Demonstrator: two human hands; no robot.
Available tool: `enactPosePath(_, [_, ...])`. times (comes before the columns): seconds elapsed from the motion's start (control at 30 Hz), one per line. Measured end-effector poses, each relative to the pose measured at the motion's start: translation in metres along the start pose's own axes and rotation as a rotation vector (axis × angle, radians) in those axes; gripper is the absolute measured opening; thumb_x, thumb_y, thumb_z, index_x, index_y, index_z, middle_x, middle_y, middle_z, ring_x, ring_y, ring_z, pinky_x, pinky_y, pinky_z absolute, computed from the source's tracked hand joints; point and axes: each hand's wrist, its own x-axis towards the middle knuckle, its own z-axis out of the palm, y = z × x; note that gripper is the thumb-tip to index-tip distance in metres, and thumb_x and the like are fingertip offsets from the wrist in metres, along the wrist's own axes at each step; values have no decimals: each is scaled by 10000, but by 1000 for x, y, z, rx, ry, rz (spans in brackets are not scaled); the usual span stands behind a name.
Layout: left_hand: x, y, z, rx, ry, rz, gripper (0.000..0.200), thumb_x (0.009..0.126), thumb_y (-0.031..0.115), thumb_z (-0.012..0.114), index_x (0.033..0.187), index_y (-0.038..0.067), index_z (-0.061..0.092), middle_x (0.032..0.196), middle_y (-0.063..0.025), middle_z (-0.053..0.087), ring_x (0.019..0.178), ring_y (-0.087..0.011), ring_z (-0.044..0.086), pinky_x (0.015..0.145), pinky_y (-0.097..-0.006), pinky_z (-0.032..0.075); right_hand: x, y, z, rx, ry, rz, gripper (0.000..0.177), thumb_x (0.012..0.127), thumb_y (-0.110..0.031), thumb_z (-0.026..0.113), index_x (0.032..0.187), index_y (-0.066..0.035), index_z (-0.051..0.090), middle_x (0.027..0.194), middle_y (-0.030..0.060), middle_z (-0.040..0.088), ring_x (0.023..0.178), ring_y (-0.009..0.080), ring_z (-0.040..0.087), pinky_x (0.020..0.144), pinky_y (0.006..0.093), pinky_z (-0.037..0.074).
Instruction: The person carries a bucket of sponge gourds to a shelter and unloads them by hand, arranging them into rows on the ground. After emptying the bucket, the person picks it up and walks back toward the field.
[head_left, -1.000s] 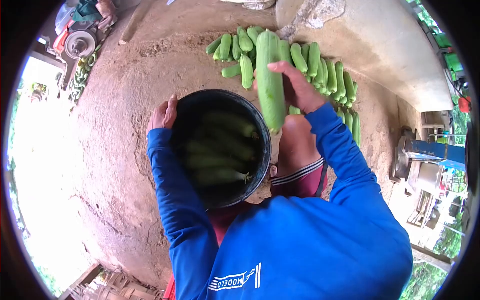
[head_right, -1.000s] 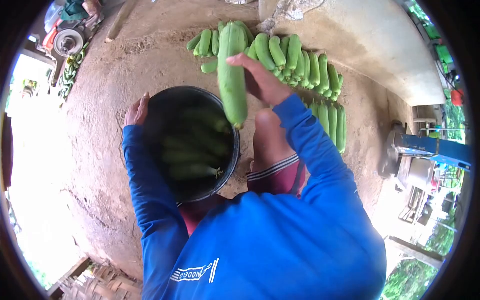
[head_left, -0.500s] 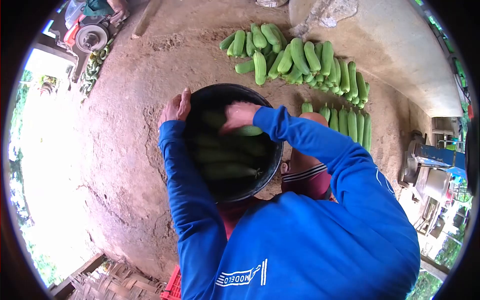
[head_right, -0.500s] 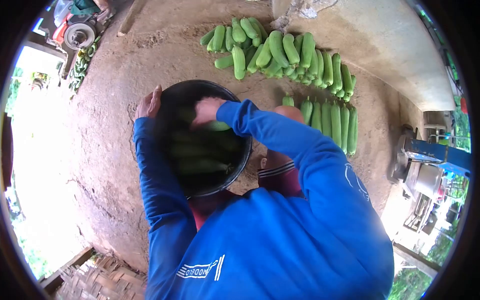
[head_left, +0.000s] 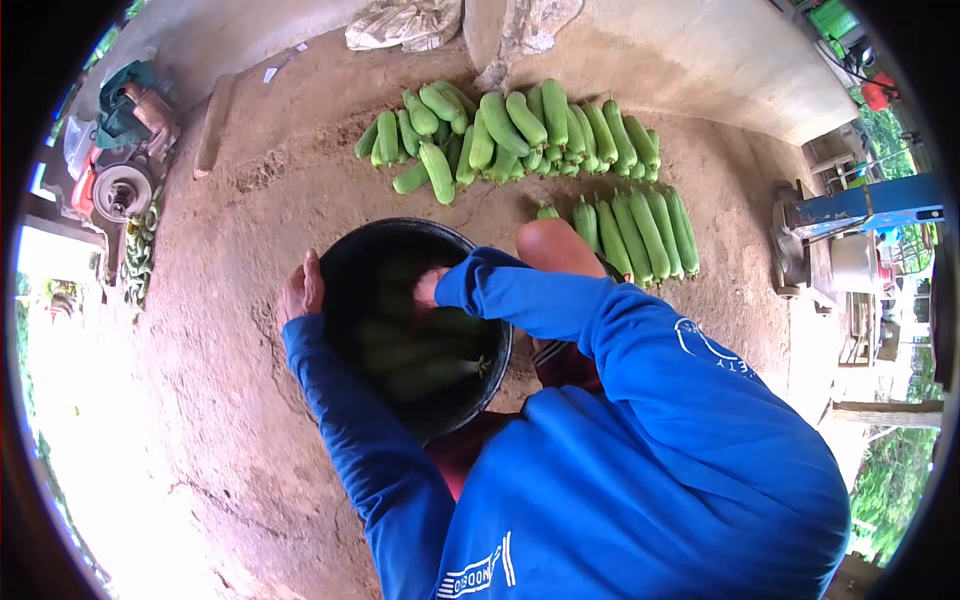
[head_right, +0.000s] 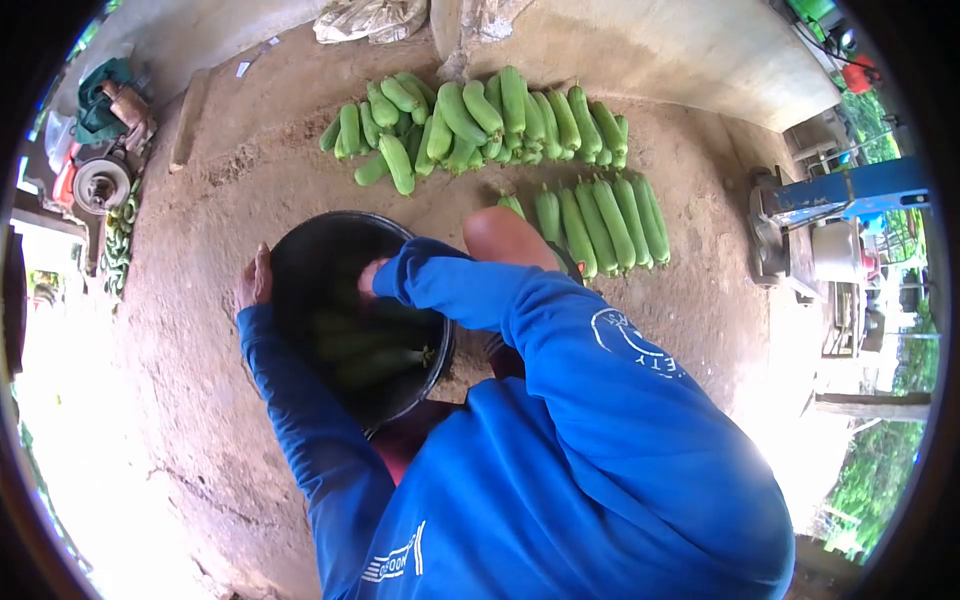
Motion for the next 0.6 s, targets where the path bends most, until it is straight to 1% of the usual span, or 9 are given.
enactPosePath(0.1, [5,-6,1,70,22,-12,706,881,651,316,1008,44,652,1020,-252,624,1039,-416,566,889,-454,419,-70,-27,-77,307,-95,211,537,757,-586,610,1059,-150,696,1030,119,669,962,293,626,810,392,493])
enactPosePath(0.23, [-6,2,-3,64,38,-41,692,878,653,315,1003,64,656,1025,-247,623,1038,-421,563,884,-457,423,-131,-24,-129,907,-222,-77,548,791,-539,627,1168,-142,639,1033,80,660,936,191,608,832,324,472])
enactPosePath(0.3, [-10,8,-9,83,5,-32,685,879,647,324,1000,56,649,993,-251,629,1019,-422,572,868,-463,431,-178,-33,-163,1191,-347,130,549,796,-493,643,1179,-100,621,1033,76,640,925,164,598,861,282,452])
enactPosePath(0.37, [-7,4,-8,45,-14,-10,679,884,637,326,1003,46,639,968,-254,633,997,-428,579,854,-465,436,-200,-12,-154,1628,-369,177,543,799,-441,622,1161,-37,610,1028,105,629,927,192,603,884,282,452])
enactPosePath(0.4, [-5,0,-6,30,-16,-3,683,885,638,323,1009,43,635,972,-256,632,1002,-430,575,858,-460,435,-214,-1,-146,1631,-365,181,543,799,-441,622,1161,-37,610,1028,105,629,927,192,603,884,282,452])
enactPosePath(0.47, [1,-9,1,7,12,8,668,894,622,343,1002,31,634,954,-251,634,995,-408,585,859,-430,437,-236,24,-120,1973,204,3,588,789,-480,582,1155,-20,588,850,136,605,842,258,613,789,382,525])
enactPosePath(0.5, [3,-13,1,4,5,21,668,894,622,343,1002,31,634,954,-251,634,995,-408,585,859,-430,437,-239,44,-112,1974,221,11,588,789,-480,582,1155,-20,588,850,136,605,842,258,613,789,382,525])
enactPosePath(0.53, [6,-16,2,-39,-18,9,646,904,595,365,1011,16,631,948,-237,644,988,-373,598,856,-414,439,-240,69,-106,2020,217,-275,629,788,-459,563,1230,-14,517,829,134,584,870,298,605,804,418,520])
enactPosePath(0.6, [15,-31,9,-146,-37,16,600,927,534,403,1028,-15,625,943,-198,661,973,-294,612,847,-379,442,-252,118,-93,2037,312,-553,719,791,-442,526,1346,-9,381,811,133,554,935,370,583,826,477,510])
